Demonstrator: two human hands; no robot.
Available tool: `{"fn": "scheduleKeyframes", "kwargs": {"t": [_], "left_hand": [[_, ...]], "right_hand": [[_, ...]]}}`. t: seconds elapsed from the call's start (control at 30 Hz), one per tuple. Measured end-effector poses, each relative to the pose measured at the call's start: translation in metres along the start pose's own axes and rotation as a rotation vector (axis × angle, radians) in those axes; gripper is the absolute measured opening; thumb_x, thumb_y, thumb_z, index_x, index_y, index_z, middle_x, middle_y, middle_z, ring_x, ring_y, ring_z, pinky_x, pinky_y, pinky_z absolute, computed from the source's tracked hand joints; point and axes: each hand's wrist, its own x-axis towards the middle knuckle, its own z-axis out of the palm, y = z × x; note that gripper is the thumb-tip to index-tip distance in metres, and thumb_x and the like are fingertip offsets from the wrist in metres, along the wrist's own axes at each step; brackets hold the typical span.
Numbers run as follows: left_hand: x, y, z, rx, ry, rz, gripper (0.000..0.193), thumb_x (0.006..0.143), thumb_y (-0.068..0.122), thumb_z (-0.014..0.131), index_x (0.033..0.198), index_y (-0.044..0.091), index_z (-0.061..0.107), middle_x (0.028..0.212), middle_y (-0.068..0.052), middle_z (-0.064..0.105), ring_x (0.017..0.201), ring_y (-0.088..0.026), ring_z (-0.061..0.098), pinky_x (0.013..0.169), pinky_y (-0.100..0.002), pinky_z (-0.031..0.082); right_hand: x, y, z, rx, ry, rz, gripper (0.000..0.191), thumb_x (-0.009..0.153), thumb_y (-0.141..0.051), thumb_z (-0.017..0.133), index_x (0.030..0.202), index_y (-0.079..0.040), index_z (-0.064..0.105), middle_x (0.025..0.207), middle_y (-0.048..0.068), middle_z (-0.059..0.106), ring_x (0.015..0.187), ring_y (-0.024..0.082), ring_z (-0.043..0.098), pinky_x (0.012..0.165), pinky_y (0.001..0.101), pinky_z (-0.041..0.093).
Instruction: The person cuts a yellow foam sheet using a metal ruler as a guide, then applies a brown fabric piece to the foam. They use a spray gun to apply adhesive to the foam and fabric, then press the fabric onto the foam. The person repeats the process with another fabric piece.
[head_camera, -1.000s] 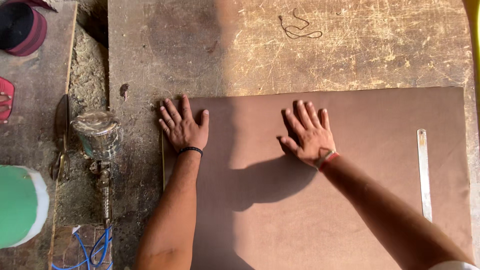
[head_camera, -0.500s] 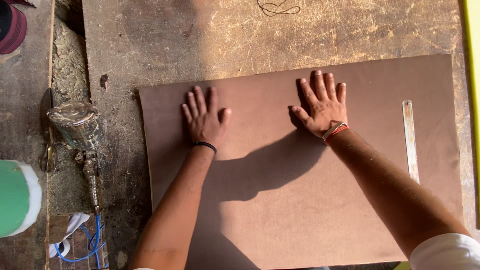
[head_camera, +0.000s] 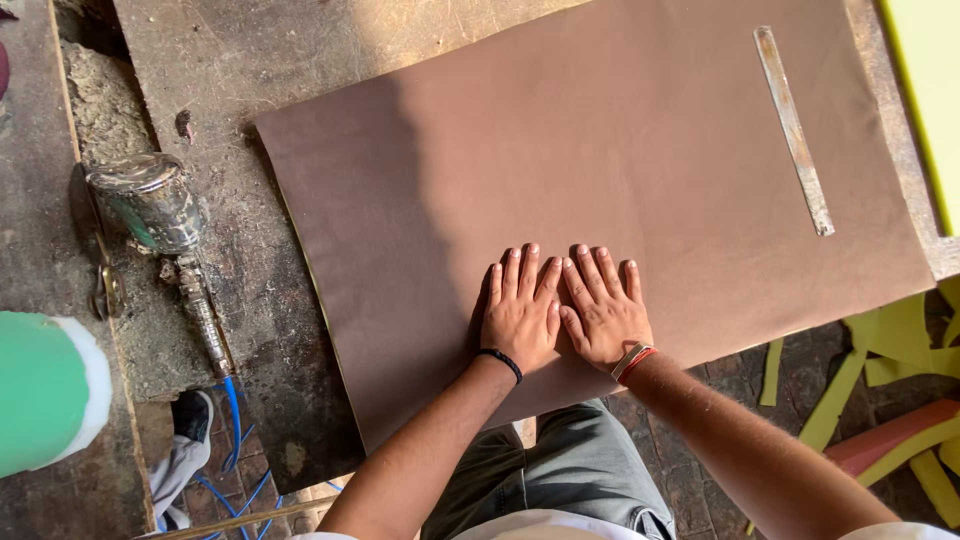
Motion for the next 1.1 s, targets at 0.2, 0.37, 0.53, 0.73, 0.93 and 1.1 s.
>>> {"fn": "scheduleKeyframes", "kwargs": {"t": [0.2, 0.37, 0.53, 0.73, 0.93, 1.1], "left_hand": [[-0.069, 0.016, 0.008, -0.015, 0.053, 0.034, 0.067, 0.096, 0.036, 0.054, 0.159, 0.016, 0.04, 0.167, -0.021, 0.029, 0.154, -0.043, 0.023, 0.124, -0.059, 0.015], [-0.079, -0.018, -0.005, -0.156, 0.046, -0.093, 0.077, 0.09, 0.048, 0.061, 0.158, 0.021, 0.039, 0.167, -0.02, 0.027, 0.154, -0.041, 0.023, 0.125, -0.058, 0.016], [-0.095, -0.113, -0.02, -0.023, 0.095, -0.419, 0.084, 0.091, 0.057, 0.058, 0.161, 0.02, 0.03, 0.17, -0.018, 0.018, 0.156, -0.038, 0.017, 0.126, -0.055, 0.012], [-0.13, -0.153, -0.012, 0.076, 0.126, -0.62, 0.094, 0.095, 0.063, 0.049, 0.163, 0.006, 0.019, 0.169, -0.022, 0.009, 0.156, -0.039, 0.01, 0.126, -0.051, 0.007], [-0.086, -0.134, -0.012, 0.081, 0.059, -0.361, 0.085, 0.1, 0.058, 0.049, 0.164, 0.011, 0.02, 0.172, -0.02, 0.009, 0.158, -0.038, 0.008, 0.127, -0.052, 0.005], [-0.006, -0.183, -0.038, -0.032, -0.041, -0.351, 0.081, 0.096, 0.063, 0.051, 0.163, 0.029, 0.022, 0.172, -0.015, 0.009, 0.158, -0.036, 0.008, 0.128, -0.05, 0.007]], "right_hand": [[-0.054, -0.035, 0.022, -0.028, 0.026, 0.131, 0.069, 0.099, -0.05, 0.036, 0.161, -0.019, 0.029, 0.168, 0.011, 0.022, 0.155, 0.034, 0.017, 0.122, 0.0618, 0.009], [-0.067, -0.051, 0.031, -0.001, 0.051, 0.174, 0.07, 0.1, -0.052, 0.034, 0.162, -0.02, 0.028, 0.17, 0.014, 0.021, 0.156, 0.036, 0.017, 0.122, 0.063, 0.008], [-0.076, -0.065, 0.044, 0.015, 0.064, 0.167, 0.073, 0.101, -0.056, 0.029, 0.164, -0.019, 0.023, 0.169, 0.018, 0.019, 0.156, 0.039, 0.015, 0.122, 0.0636, 0.007], [-0.084, -0.067, 0.053, 0.009, 0.045, 0.185, 0.075, 0.1, -0.057, 0.029, 0.164, -0.019, 0.019, 0.169, 0.018, 0.014, 0.156, 0.039, 0.01, 0.12, 0.0642, 0.006], [-0.065, -0.076, 0.046, 0.025, 0.049, 0.18, 0.078, 0.095, -0.058, 0.033, 0.163, -0.022, 0.02, 0.169, 0.017, 0.014, 0.154, 0.04, 0.01, 0.118, 0.0657, 0.006], [-0.003, -0.09, 0.05, 0.057, 0.018, 0.053, 0.079, 0.094, -0.066, 0.034, 0.162, -0.029, 0.021, 0.169, 0.015, 0.016, 0.156, 0.035, 0.012, 0.121, 0.0647, 0.005]]}}
